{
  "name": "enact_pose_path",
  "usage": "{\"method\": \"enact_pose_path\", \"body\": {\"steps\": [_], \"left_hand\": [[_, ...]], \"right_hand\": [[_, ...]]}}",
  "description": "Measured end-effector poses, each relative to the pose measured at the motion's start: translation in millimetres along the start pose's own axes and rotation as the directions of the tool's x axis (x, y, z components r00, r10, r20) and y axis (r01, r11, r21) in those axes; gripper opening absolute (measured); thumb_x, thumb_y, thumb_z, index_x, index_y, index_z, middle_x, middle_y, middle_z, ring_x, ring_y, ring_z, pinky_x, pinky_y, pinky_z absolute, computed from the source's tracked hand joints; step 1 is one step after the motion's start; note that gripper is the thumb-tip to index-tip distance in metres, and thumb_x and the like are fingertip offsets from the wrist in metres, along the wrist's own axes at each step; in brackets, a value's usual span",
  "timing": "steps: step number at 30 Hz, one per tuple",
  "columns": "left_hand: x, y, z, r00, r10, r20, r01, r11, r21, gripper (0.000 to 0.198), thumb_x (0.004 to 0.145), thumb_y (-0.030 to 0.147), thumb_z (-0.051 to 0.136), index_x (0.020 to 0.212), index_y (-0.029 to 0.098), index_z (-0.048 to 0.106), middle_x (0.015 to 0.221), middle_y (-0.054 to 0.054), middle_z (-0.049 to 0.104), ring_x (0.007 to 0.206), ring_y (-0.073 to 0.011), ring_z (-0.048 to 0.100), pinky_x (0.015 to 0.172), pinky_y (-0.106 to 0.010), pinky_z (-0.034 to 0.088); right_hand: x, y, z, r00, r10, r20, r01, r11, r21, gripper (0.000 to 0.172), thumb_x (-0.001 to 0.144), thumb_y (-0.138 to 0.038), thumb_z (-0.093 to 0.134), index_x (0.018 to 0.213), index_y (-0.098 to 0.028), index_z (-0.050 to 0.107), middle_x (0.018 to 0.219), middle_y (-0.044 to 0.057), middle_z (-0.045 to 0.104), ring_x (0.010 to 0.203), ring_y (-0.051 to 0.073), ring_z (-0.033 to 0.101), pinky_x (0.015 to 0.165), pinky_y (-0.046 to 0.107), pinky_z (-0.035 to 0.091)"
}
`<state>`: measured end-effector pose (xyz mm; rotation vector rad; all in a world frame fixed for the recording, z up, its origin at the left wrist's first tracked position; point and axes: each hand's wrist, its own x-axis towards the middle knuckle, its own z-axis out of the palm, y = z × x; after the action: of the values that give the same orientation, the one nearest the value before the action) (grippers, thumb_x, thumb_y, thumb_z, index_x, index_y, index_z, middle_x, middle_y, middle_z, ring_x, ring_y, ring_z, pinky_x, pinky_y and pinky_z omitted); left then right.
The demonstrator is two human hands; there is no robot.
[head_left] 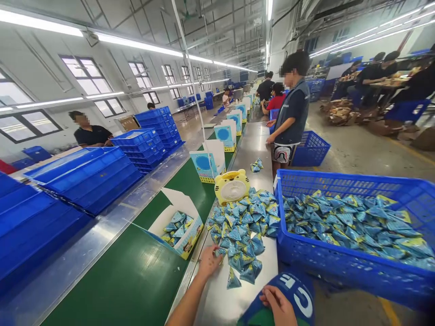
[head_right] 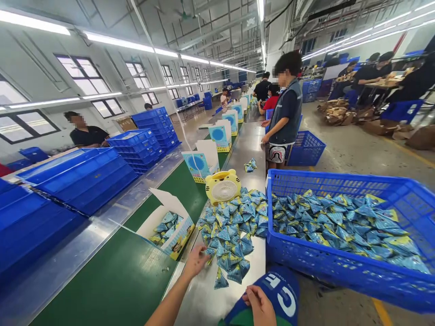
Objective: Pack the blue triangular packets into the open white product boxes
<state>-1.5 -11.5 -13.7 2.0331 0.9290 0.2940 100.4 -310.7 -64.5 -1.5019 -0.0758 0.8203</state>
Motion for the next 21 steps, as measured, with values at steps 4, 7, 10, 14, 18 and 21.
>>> {"method": "enact_pose_path", "body": {"steps": [4,7,10,14,18,21], "left_hand": [[-34.0,-14.4,37.2,0.976,0.009,0.219,-0.078,0.948,0.31,0.031,0.079,0.045,0.069,0.097,0.019,0.068,0.092,-0.008,0.07,0.092,-0.0285,0.066,0.083,-0.038,0.046],[-46.9,-23.9,58.8,0.971,-0.059,0.23,-0.027,0.935,0.353,0.029,0.086,0.047,0.062,0.098,0.021,0.064,0.084,-0.008,0.072,0.087,-0.0289,0.067,0.077,-0.038,0.042],[-46.3,-31.1,69.6,0.977,-0.119,0.178,0.048,0.932,0.359,0.024,0.092,0.044,0.051,0.084,0.022,0.059,0.086,-0.012,0.072,0.09,-0.03,0.068,0.08,-0.041,0.041],[-35.3,-32.8,59.3,0.951,-0.169,0.257,0.087,0.949,0.302,0.021,0.081,0.039,0.063,0.072,0.02,0.057,0.081,-0.01,0.069,0.089,-0.028,0.068,0.085,-0.04,0.045],[-28.2,-26.7,32.9,0.828,-0.218,0.516,0.259,0.966,-0.007,0.038,0.072,0.056,0.073,0.078,0.019,0.064,0.072,-0.003,0.067,0.071,-0.0198,0.065,0.074,-0.035,0.051],[-26.8,-19.5,19.5,0.767,-0.189,0.613,0.373,0.909,-0.186,0.048,0.061,0.061,0.084,0.074,0.018,0.066,0.066,0.0,0.062,0.063,-0.0148,0.059,0.071,-0.033,0.051]], "right_hand": [[-2.3,5.8,1.7,1.0,0.005,0.025,-0.004,0.999,-0.04,0.068,0.079,-0.079,0.062,0.104,-0.017,0.071,0.096,0.013,0.078,0.099,0.033,0.072,0.094,0.045,0.057],[-4.0,4.0,4.4,1.0,-0.015,0.025,0.016,0.999,-0.039,0.064,0.083,-0.077,0.059,0.104,-0.017,0.069,0.095,0.011,0.075,0.099,0.032,0.071,0.094,0.044,0.056],[-7.1,-0.7,7.3,0.999,-0.042,0.031,0.044,0.997,-0.061,0.059,0.084,-0.073,0.058,0.1,-0.018,0.068,0.093,0.01,0.073,0.096,0.03,0.07,0.094,0.044,0.055],[-10.9,-6.3,7.9,0.999,-0.039,0.014,0.04,0.997,-0.062,0.057,0.084,-0.072,0.057,0.098,-0.018,0.068,0.091,0.01,0.074,0.093,0.03,0.07,0.092,0.044,0.055],[-14.8,-11.7,9.8,0.999,-0.041,-0.003,0.041,0.998,-0.043,0.055,0.084,-0.069,0.057,0.097,-0.017,0.069,0.09,0.011,0.074,0.091,0.029,0.07,0.089,0.042,0.054],[-17.4,-15.6,12.1,0.998,-0.058,0.001,0.058,0.997,-0.054,0.054,0.087,-0.068,0.055,0.097,-0.017,0.069,0.091,0.011,0.074,0.091,0.029,0.069,0.089,0.042,0.054]]}}
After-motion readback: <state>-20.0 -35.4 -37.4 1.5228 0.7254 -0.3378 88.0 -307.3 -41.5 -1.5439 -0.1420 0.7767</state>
